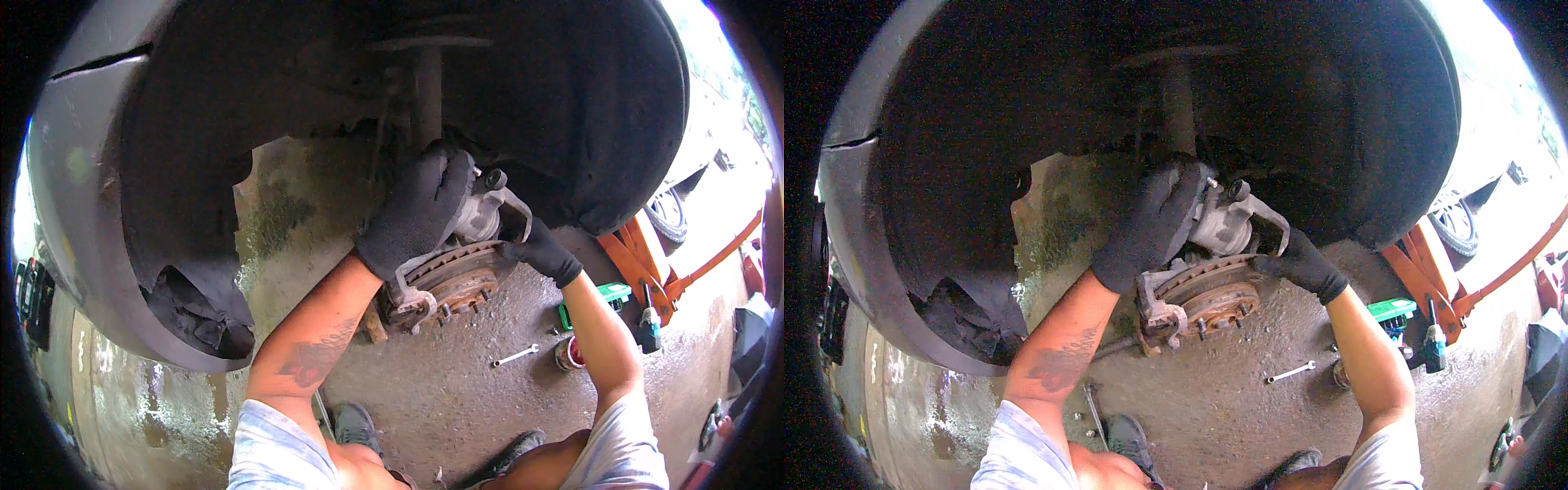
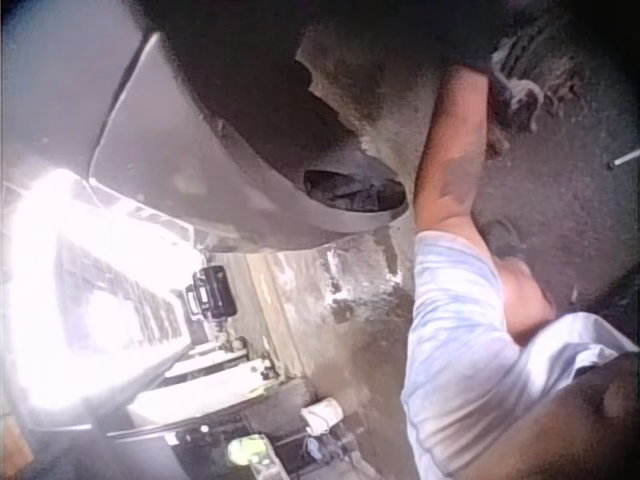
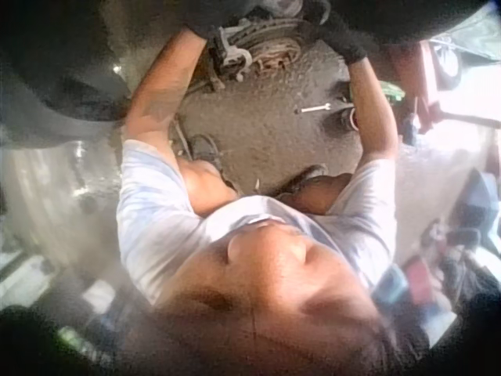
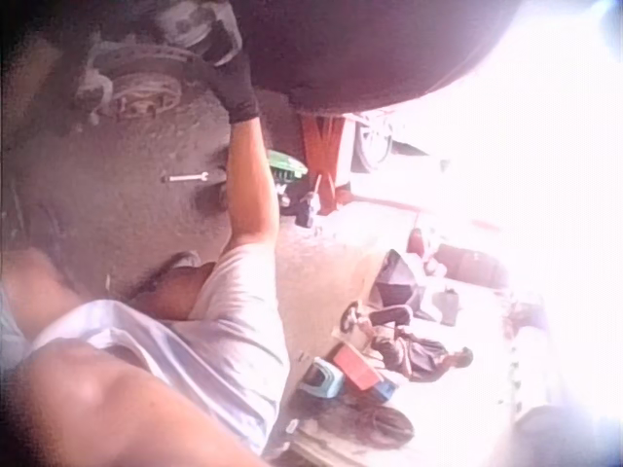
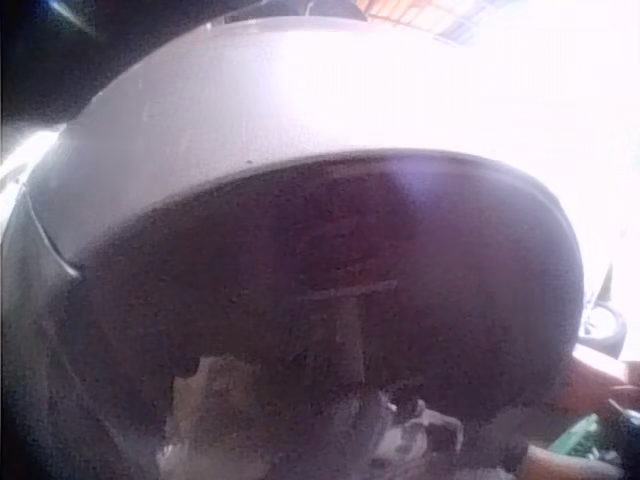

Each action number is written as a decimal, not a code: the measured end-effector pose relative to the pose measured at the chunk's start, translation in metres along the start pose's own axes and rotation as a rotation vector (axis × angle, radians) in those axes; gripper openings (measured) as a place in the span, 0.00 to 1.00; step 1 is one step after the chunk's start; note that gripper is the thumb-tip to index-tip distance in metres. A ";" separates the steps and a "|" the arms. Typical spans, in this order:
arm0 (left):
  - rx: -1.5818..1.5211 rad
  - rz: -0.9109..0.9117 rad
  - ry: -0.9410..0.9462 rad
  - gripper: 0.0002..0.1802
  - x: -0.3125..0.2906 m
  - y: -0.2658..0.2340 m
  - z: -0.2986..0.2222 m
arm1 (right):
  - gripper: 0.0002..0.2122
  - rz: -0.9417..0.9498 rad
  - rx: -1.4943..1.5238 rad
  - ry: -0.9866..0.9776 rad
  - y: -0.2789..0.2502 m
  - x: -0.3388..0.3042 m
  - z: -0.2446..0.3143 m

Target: The person applies red grease to a brake caliper guide pin and then installs the brake caliper onto the brake rotor. They secure the caliper by tightening bolts with a wrench.

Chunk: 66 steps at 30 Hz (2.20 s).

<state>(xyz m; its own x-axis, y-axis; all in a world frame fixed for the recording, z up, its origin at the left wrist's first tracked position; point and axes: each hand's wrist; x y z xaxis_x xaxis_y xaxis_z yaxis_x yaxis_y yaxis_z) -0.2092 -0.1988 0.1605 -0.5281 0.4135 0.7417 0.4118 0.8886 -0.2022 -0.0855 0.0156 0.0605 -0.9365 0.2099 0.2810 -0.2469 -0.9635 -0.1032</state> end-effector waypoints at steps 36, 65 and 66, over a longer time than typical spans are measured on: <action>0.704 -0.572 0.349 0.14 0.043 -0.087 0.051 | 0.35 -0.173 -0.190 -0.414 0.104 0.044 0.102; -0.097 0.237 -0.451 0.19 -0.043 -0.171 0.135 | 0.20 -0.506 1.228 0.474 0.288 0.024 0.087; -0.123 0.204 -0.441 0.20 -0.047 -0.172 0.135 | 0.18 -0.506 1.213 0.511 0.288 0.025 0.083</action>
<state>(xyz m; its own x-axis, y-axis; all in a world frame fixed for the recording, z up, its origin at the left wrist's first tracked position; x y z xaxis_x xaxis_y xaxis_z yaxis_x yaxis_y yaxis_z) -0.3552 -0.3440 0.0736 -0.6807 0.6445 0.3483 0.6099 0.7619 -0.2179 -0.1594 -0.2707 0.1166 -0.8627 0.3553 -0.3599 -0.4597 -0.2538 0.8510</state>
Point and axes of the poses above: each hand's wrist, its own x-axis towards the middle knuckle, its own y-axis out of the palm, z = x × y, and after that the axes turned 13 degrees about -z, right-handed
